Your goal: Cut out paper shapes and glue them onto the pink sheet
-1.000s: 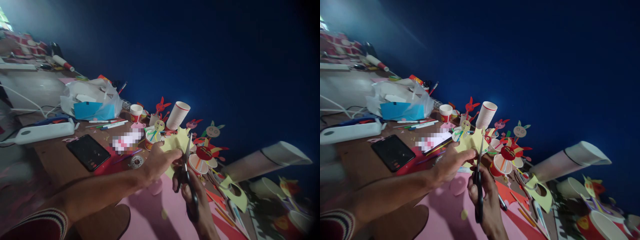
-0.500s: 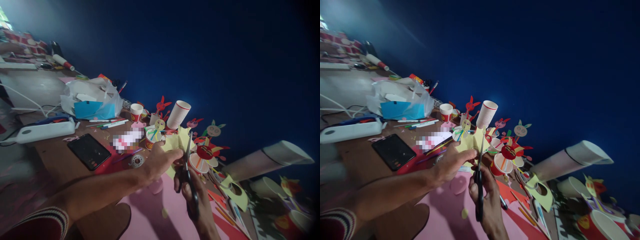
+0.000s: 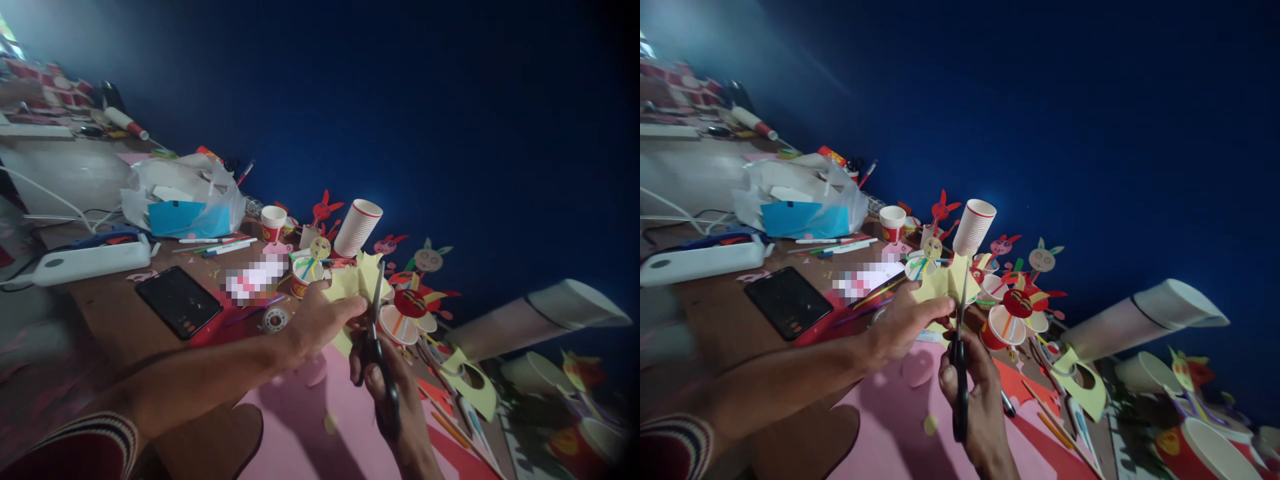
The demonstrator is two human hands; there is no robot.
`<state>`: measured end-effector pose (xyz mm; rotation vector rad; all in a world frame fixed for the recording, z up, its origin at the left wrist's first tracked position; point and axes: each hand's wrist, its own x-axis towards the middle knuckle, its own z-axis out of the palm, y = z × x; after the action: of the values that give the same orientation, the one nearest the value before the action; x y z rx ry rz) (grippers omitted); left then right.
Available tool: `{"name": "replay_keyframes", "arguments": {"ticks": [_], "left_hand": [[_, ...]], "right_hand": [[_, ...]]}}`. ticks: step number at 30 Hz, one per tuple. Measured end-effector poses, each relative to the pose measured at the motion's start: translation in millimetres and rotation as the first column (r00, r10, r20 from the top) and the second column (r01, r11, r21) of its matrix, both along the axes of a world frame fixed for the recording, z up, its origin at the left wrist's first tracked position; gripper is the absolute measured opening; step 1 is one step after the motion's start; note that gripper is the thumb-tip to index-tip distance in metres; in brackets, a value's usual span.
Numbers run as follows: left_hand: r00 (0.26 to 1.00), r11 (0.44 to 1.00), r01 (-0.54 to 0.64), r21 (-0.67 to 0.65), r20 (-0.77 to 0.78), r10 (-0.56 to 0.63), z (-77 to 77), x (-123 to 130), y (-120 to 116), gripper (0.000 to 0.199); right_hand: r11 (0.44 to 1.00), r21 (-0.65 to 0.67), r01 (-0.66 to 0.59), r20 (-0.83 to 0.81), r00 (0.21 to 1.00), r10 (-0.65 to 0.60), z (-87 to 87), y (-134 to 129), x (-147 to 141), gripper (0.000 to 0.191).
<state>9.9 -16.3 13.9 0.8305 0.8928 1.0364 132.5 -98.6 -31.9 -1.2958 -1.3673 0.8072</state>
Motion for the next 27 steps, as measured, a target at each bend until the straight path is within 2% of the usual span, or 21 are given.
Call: {"name": "replay_keyframes", "arguments": {"ticks": [4,10,21,27], "left_hand": [[0.998,0.999,0.008,0.047,-0.070,-0.005,0.6,-0.9,-0.2,0.051],[1.000,0.998,0.027,0.053,-0.014,-0.026,4.0,0.3,-0.4,0.047],[0.998,0.998,0.056,0.042,-0.006,-0.056,7.0,-0.5,-0.2,0.043],[0.996,0.996,0.086,0.038,-0.023,-0.085,11.5,-1.4,-0.6,0.043]], "right_hand": [[1.000,-0.004,0.004,0.005,1.000,-0.004,-1.4,0.9,0.4,0.048],[1.000,0.011,-0.001,0.023,1.000,0.000,0.7,1.7,-0.5,0.048],[0.999,-0.002,0.041,0.030,0.999,-0.041,1.4,0.5,1.4,0.050],[0.999,-0.047,0.007,-0.002,1.000,-0.007,0.2,0.6,2.9,0.054]]}}
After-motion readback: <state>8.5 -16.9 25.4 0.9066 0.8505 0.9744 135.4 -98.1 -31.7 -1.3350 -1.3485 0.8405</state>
